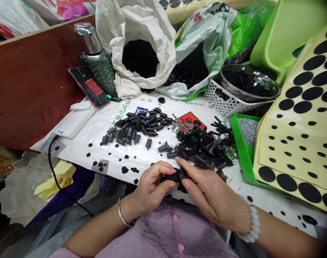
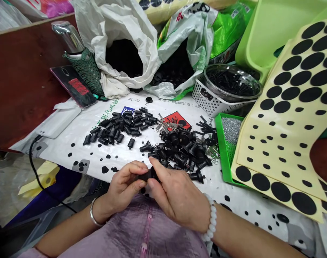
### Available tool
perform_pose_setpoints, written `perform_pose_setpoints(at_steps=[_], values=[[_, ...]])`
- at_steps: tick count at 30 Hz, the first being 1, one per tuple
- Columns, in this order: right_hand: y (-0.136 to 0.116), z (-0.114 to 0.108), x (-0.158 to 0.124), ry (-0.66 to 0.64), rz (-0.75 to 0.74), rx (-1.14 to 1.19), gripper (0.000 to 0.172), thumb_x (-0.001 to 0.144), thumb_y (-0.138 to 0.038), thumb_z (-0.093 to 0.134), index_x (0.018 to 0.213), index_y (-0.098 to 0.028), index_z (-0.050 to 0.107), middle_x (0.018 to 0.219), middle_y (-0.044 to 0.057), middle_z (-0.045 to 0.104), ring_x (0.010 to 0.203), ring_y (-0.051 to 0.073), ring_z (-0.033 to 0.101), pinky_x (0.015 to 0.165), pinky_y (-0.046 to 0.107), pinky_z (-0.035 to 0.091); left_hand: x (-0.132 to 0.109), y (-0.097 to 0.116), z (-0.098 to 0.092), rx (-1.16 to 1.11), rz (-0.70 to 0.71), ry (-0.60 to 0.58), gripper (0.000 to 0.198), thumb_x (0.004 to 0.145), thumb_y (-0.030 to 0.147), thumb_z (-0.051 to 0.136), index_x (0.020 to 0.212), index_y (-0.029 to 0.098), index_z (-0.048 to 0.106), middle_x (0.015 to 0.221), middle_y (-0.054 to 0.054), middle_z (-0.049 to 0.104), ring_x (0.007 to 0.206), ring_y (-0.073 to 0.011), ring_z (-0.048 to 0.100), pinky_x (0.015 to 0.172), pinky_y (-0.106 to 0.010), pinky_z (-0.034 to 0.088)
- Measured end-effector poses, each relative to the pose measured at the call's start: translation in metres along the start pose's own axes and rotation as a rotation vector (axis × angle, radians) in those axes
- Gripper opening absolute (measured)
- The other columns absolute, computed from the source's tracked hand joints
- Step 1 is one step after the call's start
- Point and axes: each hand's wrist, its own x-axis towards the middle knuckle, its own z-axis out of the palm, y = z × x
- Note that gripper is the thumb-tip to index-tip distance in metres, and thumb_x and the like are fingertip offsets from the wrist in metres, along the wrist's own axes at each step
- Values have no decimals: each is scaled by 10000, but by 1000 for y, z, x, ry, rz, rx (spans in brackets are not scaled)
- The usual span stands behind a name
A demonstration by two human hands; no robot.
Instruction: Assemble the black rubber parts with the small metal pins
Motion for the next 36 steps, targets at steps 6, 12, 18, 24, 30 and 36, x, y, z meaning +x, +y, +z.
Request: perform_pose_setpoints(at_steps=[6,12,18,24,30,36], values=[[-5,1,5,67,79,3,431,938,-326,342,1255,-52,445,644,54,659,514,159,611,465,242,470,3,-5,4,-299,-239,71,185,778,237,648,924,172,555,889,-37,602,802,-129,584,730,-245,473],[1,3,-2,141,79,284,485,897,-268,451,1358,-185,326,855,41,642,600,114,598,580,234,517,10,0,3,-559,-367,204,301,708,341,714,898,164,560,726,-8,631,668,-121,594,661,-247,464],[-9,37,3,374,178,473,247,819,-221,566,1064,-187,560,930,77,614,778,164,607,679,281,541,14,5,7,-426,-161,255,205,739,290,685,895,184,604,1140,-75,556,989,-192,550,854,-345,463],[-21,53,13,499,311,805,173,829,-232,559,1000,-212,561,884,31,642,776,140,629,685,231,547,10,5,6,-21,83,260,177,816,191,591,985,231,623,1127,-73,520,1104,-215,483,923,-380,425],[-12,52,1,474,294,655,178,828,-204,562,1005,-211,551,876,25,641,766,141,625,679,235,533,5,16,-7,175,147,125,341,856,200,519,1194,239,550,1230,-106,474,1167,-244,440,995,-424,361],[-5,51,-4,482,102,353,205,820,-164,528,1020,-206,522,845,32,596,740,149,593,650,254,502,14,35,-8,243,216,16,466,798,375,610,1218,189,532,1103,-122,545,1025,-243,518,900,-381,429]])
